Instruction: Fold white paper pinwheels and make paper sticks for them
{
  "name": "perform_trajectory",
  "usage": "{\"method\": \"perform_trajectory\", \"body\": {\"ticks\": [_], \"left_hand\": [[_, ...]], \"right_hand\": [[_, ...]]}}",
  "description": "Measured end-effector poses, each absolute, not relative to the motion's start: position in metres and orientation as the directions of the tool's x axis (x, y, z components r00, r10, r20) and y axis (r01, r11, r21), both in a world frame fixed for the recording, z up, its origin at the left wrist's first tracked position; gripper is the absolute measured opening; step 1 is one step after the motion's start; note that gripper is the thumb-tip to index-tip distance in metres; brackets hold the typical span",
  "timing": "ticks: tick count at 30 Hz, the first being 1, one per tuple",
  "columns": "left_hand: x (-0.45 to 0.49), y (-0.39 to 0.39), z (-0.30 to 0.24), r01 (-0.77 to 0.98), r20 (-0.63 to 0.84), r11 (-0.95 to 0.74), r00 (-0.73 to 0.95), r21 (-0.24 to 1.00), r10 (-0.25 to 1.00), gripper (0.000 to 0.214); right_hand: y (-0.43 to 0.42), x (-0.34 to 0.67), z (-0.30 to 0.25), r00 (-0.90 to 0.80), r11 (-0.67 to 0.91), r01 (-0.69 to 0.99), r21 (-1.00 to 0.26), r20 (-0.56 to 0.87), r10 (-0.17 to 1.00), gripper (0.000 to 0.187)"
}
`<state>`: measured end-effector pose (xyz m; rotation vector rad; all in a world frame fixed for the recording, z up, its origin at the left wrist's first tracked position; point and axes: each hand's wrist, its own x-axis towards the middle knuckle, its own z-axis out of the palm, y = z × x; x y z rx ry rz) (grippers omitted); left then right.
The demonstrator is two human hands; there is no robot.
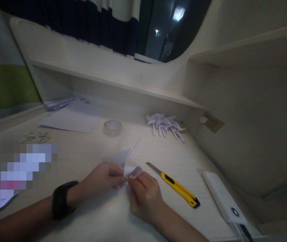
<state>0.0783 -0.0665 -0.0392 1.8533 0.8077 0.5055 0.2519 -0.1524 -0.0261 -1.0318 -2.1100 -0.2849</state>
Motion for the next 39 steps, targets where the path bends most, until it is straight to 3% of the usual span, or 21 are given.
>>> {"method": "perform_trajectory", "body": {"ticks": [6, 10, 21, 29, 35, 39], "left_hand": [[0.081, -0.073, -0.041, 0.393, 0.095, -0.438, 0.647, 0.808, 0.756, 0.023], [0.081, -0.076, -0.040, 0.391, 0.093, -0.443, 0.655, 0.807, 0.750, 0.025], [0.073, -0.067, -0.032, 0.222, 0.175, -0.475, 0.734, 0.851, 0.656, 0.022], [0.065, -0.058, -0.021, 0.278, 0.244, -0.591, 0.719, 0.758, 0.651, 0.021], [0.061, -0.049, -0.021, 0.252, 0.257, -0.575, 0.708, 0.778, 0.658, 0.018], [0.059, -0.045, -0.021, 0.230, 0.253, -0.578, 0.731, 0.783, 0.634, 0.017]], "right_hand": [[-0.152, 0.252, -0.027, -0.361, 0.629, 0.763, -0.149, 0.708, 0.607, 0.022], [-0.151, 0.252, -0.027, -0.314, 0.602, 0.765, -0.227, 0.685, 0.657, 0.022], [-0.147, 0.255, -0.022, -0.041, 0.408, 0.663, -0.627, 0.514, 0.857, 0.014], [-0.136, 0.257, -0.013, -0.062, 0.408, 0.658, -0.633, 0.495, 0.867, 0.012], [-0.117, 0.261, -0.002, -0.155, 0.388, 0.612, -0.689, 0.376, 0.913, 0.010], [-0.111, 0.262, -0.002, -0.197, 0.424, 0.573, -0.701, 0.384, 0.902, 0.009]]}}
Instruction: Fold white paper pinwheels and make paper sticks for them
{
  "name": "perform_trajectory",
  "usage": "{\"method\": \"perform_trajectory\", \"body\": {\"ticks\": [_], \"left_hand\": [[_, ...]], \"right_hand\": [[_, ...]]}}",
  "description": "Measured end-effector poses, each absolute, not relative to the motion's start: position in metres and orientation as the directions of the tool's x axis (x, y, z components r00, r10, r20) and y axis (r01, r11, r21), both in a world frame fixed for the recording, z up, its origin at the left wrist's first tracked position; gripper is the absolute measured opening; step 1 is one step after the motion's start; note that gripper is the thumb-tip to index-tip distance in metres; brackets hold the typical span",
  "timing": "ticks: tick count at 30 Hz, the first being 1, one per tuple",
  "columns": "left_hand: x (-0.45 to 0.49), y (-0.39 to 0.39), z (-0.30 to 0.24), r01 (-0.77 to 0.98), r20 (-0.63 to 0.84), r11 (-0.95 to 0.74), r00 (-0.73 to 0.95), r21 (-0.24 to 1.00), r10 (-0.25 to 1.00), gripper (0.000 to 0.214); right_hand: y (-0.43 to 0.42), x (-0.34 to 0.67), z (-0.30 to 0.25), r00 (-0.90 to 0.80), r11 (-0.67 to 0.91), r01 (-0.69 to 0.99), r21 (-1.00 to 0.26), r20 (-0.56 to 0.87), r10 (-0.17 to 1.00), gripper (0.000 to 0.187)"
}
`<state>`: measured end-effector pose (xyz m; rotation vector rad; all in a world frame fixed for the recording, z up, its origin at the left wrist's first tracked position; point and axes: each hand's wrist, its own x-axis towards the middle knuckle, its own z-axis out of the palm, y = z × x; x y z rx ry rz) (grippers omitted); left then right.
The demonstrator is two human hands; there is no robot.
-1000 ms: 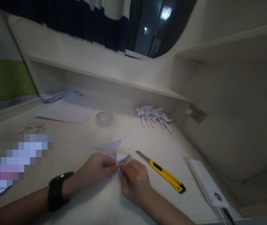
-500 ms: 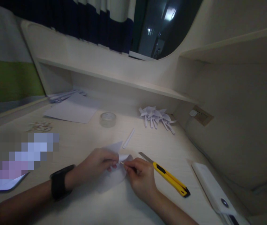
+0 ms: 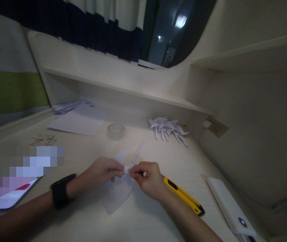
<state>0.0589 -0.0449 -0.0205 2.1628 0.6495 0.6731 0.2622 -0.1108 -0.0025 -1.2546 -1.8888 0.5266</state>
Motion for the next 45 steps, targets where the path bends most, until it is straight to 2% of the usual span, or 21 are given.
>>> {"method": "perform_trajectory", "body": {"ticks": [3, 6, 11, 16, 19, 22, 25, 27, 31, 34, 37, 40, 45], "left_hand": [[0.059, -0.046, -0.020, 0.198, 0.268, -0.601, 0.758, 0.774, 0.595, 0.020], [0.059, -0.048, -0.018, 0.183, 0.258, -0.593, 0.774, 0.784, 0.579, 0.024], [0.059, -0.048, -0.015, 0.203, 0.184, -0.487, 0.752, 0.849, 0.633, 0.022], [0.061, -0.045, -0.019, 0.186, 0.140, -0.416, 0.756, 0.890, 0.639, 0.024], [0.062, -0.044, -0.023, 0.172, 0.129, -0.375, 0.744, 0.911, 0.656, 0.024], [0.062, -0.044, -0.025, 0.182, 0.113, -0.355, 0.735, 0.917, 0.668, 0.024], [0.062, -0.044, -0.024, 0.206, 0.120, -0.374, 0.718, 0.904, 0.686, 0.024], [0.061, -0.045, -0.022, 0.220, 0.136, -0.405, 0.715, 0.887, 0.686, 0.025], [0.060, -0.049, -0.019, 0.249, 0.251, -0.591, 0.731, 0.767, 0.634, 0.026], [0.060, -0.052, -0.018, 0.249, 0.387, -0.767, 0.746, 0.592, 0.541, 0.025], [0.060, -0.054, -0.019, 0.227, 0.455, -0.824, 0.743, 0.519, 0.491, 0.025], [0.060, -0.055, -0.019, 0.235, 0.468, -0.829, 0.733, 0.507, 0.494, 0.026], [0.060, -0.057, -0.017, 0.242, 0.463, -0.867, 0.766, 0.436, 0.447, 0.026]], "right_hand": [[-0.114, 0.261, -0.007, -0.214, 0.460, 0.563, -0.687, 0.416, 0.884, 0.011], [-0.117, 0.260, -0.011, -0.156, 0.415, 0.557, -0.719, 0.400, 0.903, 0.010], [-0.116, 0.260, -0.012, -0.067, 0.331, 0.487, -0.809, 0.343, 0.937, 0.010], [-0.116, 0.260, -0.013, -0.027, 0.362, 0.450, -0.816, 0.393, 0.919, 0.014], [-0.118, 0.260, -0.014, -0.022, 0.409, 0.540, -0.736, 0.473, 0.881, 0.010], [-0.120, 0.262, -0.016, -0.103, 0.491, 0.677, -0.548, 0.591, 0.800, 0.005], [-0.119, 0.264, -0.019, -0.221, 0.578, 0.721, -0.381, 0.665, 0.714, 0.013], [-0.119, 0.265, -0.019, -0.260, 0.605, 0.716, -0.347, 0.672, 0.694, 0.016], [-0.120, 0.265, -0.018, -0.231, 0.592, 0.695, -0.408, 0.653, 0.721, 0.017], [-0.121, 0.263, -0.017, -0.121, 0.480, 0.672, -0.564, 0.556, 0.822, 0.015], [-0.121, 0.262, -0.017, -0.028, 0.350, 0.621, -0.701, 0.427, 0.904, 0.014], [-0.122, 0.260, -0.018, -0.013, 0.337, 0.589, -0.735, 0.408, 0.913, 0.014], [-0.124, 0.258, -0.020, -0.028, 0.360, 0.592, -0.721, 0.428, 0.903, 0.018]]}}
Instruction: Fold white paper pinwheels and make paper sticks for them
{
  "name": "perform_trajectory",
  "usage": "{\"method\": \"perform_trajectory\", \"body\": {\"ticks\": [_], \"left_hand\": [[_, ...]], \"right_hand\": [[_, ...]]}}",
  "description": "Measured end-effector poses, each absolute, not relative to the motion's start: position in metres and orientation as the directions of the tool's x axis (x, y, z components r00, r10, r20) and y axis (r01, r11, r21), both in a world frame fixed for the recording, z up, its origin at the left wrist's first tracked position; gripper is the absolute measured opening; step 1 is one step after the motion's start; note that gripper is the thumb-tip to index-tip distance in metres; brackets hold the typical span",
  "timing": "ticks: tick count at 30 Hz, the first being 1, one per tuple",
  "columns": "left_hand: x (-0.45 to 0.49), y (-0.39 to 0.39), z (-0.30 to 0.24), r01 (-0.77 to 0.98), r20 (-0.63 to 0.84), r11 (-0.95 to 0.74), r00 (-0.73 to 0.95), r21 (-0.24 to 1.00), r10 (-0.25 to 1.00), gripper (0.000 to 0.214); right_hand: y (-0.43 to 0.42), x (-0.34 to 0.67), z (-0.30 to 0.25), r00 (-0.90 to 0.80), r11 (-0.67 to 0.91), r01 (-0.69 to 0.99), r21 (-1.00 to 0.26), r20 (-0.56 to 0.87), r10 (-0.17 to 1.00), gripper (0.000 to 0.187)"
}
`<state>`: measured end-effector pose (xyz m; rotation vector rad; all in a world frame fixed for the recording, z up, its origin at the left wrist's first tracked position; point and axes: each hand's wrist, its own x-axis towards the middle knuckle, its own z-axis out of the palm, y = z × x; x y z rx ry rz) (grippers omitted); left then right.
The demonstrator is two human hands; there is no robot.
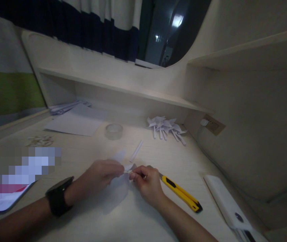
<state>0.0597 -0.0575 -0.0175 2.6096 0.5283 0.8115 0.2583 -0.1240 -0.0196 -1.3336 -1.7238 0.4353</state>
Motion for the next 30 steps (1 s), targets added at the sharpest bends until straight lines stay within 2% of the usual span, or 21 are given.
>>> {"method": "perform_trajectory", "body": {"ticks": [7, 11, 13, 16, 19, 26, 30], "left_hand": [[0.0619, -0.0613, -0.0160, 0.248, 0.461, -0.871, 0.769, 0.424, 0.443, 0.026], [0.0620, -0.0607, -0.0108, 0.262, 0.425, -0.807, 0.741, 0.529, 0.519, 0.025], [0.0623, -0.0603, -0.0090, 0.264, 0.368, -0.725, 0.723, 0.636, 0.585, 0.028], [0.0641, -0.0591, -0.0112, 0.234, 0.201, -0.491, 0.706, 0.839, 0.680, 0.029], [0.0674, -0.0581, -0.0163, 0.173, 0.059, -0.250, 0.702, 0.953, 0.710, 0.029], [0.0680, -0.0590, -0.0125, 0.109, -0.087, 0.011, 0.727, 0.994, 0.681, 0.029], [0.0663, -0.0599, -0.0121, 0.124, -0.147, 0.084, 0.696, 0.989, 0.703, 0.031]], "right_hand": [[-0.1270, 0.2566, -0.0207, -0.045, 0.398, 0.683, -0.612, 0.508, 0.860, 0.018], [-0.1264, 0.2586, -0.0192, -0.074, 0.437, 0.702, -0.563, 0.553, 0.830, 0.014], [-0.1261, 0.2591, -0.0183, -0.102, 0.473, 0.699, -0.537, 0.580, 0.808, 0.012], [-0.1263, 0.2582, -0.0173, -0.132, 0.511, 0.703, -0.495, 0.615, 0.778, 0.012], [-0.1275, 0.2569, -0.0173, -0.189, 0.542, 0.711, -0.449, 0.620, 0.762, 0.014], [-0.1289, 0.2589, -0.0191, -0.256, 0.617, 0.713, -0.332, 0.696, 0.670, 0.017], [-0.1292, 0.2601, -0.0225, -0.288, 0.637, 0.728, -0.254, 0.730, 0.620, 0.017]]}}
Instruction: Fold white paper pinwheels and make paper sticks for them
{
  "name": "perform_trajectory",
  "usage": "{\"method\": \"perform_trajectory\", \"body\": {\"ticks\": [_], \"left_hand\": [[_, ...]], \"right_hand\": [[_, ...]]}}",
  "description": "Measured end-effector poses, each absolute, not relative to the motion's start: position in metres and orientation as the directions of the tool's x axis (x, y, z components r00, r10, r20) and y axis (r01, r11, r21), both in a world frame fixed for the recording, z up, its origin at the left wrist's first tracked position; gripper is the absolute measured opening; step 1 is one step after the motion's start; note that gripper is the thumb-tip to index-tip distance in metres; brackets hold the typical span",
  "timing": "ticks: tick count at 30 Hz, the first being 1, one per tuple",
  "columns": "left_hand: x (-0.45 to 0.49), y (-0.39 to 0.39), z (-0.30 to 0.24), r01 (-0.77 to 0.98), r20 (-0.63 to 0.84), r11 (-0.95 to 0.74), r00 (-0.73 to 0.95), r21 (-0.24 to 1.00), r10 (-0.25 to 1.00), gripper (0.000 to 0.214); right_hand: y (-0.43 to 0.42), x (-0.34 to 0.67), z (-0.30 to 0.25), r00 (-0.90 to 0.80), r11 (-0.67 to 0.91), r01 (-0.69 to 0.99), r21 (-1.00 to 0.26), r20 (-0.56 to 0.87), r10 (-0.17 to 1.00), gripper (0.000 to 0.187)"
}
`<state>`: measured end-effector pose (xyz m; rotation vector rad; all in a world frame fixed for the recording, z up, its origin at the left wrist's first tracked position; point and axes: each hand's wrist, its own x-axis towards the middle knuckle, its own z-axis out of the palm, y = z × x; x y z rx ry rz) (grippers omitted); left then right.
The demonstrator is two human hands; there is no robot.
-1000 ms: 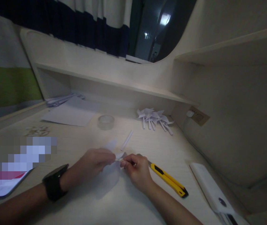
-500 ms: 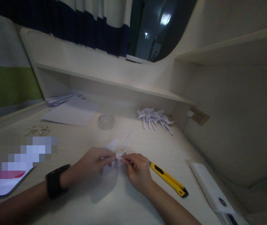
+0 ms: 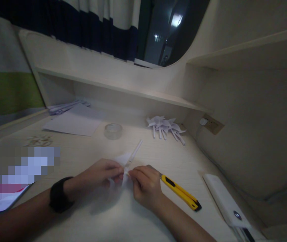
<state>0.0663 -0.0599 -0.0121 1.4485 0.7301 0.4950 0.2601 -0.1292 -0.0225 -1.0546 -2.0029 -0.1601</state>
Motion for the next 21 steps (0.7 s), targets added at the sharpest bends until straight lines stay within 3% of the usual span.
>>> {"method": "perform_trajectory", "body": {"ticks": [7, 11, 15, 21], "left_hand": [[0.069, -0.061, -0.015, 0.153, -0.148, 0.055, 0.703, 0.987, 0.696, 0.037], [0.068, -0.061, -0.012, 0.133, -0.116, 0.027, 0.729, 0.991, 0.675, 0.035], [0.066, -0.059, -0.012, 0.131, -0.109, 0.015, 0.754, 0.991, 0.648, 0.031], [0.066, -0.057, -0.010, 0.175, -0.109, -0.046, 0.781, 0.984, 0.615, 0.028]], "right_hand": [[-0.129, 0.259, -0.027, -0.341, 0.679, 0.706, -0.202, 0.743, 0.575, 0.015], [-0.128, 0.256, -0.018, -0.236, 0.623, 0.667, -0.407, 0.678, 0.696, 0.004], [-0.125, 0.257, -0.011, -0.206, 0.585, 0.583, -0.564, 0.594, 0.778, 0.013], [-0.124, 0.257, -0.011, -0.269, 0.667, 0.565, -0.486, 0.656, 0.706, 0.006]]}}
